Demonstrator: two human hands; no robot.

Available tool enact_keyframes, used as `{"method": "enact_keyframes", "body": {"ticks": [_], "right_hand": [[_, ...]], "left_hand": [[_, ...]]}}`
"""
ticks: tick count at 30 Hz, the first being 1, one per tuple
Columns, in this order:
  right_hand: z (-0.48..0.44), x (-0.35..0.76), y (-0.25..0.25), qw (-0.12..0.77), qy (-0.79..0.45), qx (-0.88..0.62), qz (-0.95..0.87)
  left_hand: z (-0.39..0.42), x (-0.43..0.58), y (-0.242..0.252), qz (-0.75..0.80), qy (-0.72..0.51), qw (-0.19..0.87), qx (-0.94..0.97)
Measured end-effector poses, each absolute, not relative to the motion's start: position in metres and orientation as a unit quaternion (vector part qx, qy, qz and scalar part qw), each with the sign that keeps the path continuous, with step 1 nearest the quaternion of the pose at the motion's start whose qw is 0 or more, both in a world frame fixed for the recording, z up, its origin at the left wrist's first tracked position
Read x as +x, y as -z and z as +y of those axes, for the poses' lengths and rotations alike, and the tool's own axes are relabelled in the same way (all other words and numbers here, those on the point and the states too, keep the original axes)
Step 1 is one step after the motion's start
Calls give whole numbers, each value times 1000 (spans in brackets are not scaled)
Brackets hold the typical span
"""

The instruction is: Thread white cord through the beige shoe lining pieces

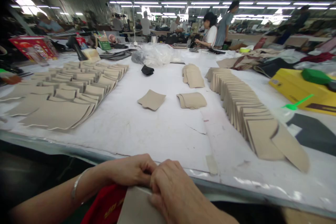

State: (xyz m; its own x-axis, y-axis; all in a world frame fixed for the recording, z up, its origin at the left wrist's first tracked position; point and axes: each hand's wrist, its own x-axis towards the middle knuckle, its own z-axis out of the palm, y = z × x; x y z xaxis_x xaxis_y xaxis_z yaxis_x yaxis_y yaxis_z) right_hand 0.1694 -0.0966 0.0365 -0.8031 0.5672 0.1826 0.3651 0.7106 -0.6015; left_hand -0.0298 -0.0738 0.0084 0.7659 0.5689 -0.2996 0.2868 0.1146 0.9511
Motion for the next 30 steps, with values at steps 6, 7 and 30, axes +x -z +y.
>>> {"method": "enact_keyframes", "body": {"ticks": [6, 7, 30], "right_hand": [[-115, 182, 16, 193, -374, -308, -853], [-118, 182, 19, 191, -381, -322, -845], [-112, 178, 20, 81, -472, -381, -791]], "left_hand": [[-104, -55, -7, 408, -104, 643, 640], [-109, -57, -8, 425, -100, 640, 632], [-116, -47, 3, 476, -110, 588, 644]]}}
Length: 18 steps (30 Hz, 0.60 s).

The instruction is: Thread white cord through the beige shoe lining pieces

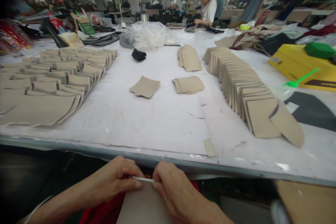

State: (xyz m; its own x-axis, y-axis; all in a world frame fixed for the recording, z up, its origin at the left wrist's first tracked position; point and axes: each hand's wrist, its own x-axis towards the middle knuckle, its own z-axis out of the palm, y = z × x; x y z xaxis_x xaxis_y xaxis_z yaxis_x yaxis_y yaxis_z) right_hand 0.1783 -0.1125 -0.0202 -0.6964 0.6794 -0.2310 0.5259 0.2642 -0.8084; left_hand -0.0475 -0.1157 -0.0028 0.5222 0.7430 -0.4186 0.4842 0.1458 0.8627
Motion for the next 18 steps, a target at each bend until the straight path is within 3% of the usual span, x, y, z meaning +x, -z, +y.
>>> {"method": "enact_keyframes", "body": {"ticks": [9, 18], "right_hand": [[-118, 180, 14, 75, -475, -381, -789], [-120, 180, 27, 148, -428, -381, -806]], "left_hand": [[-122, -28, 7, 486, -126, 544, 673], [-125, -21, 7, 499, -124, 489, 704]]}}
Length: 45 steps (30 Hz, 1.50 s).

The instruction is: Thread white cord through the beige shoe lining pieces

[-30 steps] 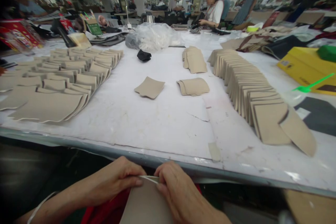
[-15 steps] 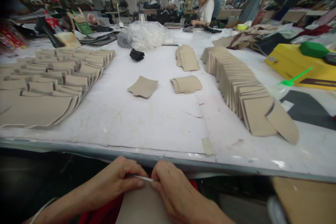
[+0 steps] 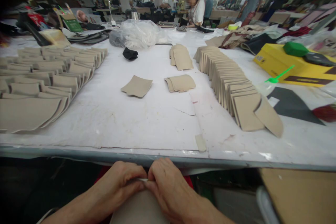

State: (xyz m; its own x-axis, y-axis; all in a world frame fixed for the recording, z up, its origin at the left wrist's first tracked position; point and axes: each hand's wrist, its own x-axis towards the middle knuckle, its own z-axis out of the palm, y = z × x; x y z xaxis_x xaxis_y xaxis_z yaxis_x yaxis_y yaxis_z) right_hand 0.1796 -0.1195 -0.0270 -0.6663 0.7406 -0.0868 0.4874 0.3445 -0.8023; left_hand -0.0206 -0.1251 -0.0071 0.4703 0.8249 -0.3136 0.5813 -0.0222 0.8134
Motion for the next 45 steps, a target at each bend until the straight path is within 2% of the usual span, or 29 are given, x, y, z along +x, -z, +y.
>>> {"method": "enact_keyframes", "body": {"ticks": [10, 19, 28, 41, 45], "right_hand": [[-122, 198, 21, 128, -443, -411, -787], [-121, 194, 24, 123, -418, -426, -793], [-118, 212, 21, 111, -463, -452, -755], [-119, 209, 31, 131, -461, -447, -755], [-114, 212, 38, 109, -459, -425, -773]], "left_hand": [[-125, -19, 5, 456, -154, 552, 681], [-126, -11, 9, 482, -116, 471, 730], [-126, -15, 5, 485, -130, 513, 696], [-118, -1, 6, 478, -63, 458, 747], [-115, -1, 3, 481, -37, 500, 719]]}}
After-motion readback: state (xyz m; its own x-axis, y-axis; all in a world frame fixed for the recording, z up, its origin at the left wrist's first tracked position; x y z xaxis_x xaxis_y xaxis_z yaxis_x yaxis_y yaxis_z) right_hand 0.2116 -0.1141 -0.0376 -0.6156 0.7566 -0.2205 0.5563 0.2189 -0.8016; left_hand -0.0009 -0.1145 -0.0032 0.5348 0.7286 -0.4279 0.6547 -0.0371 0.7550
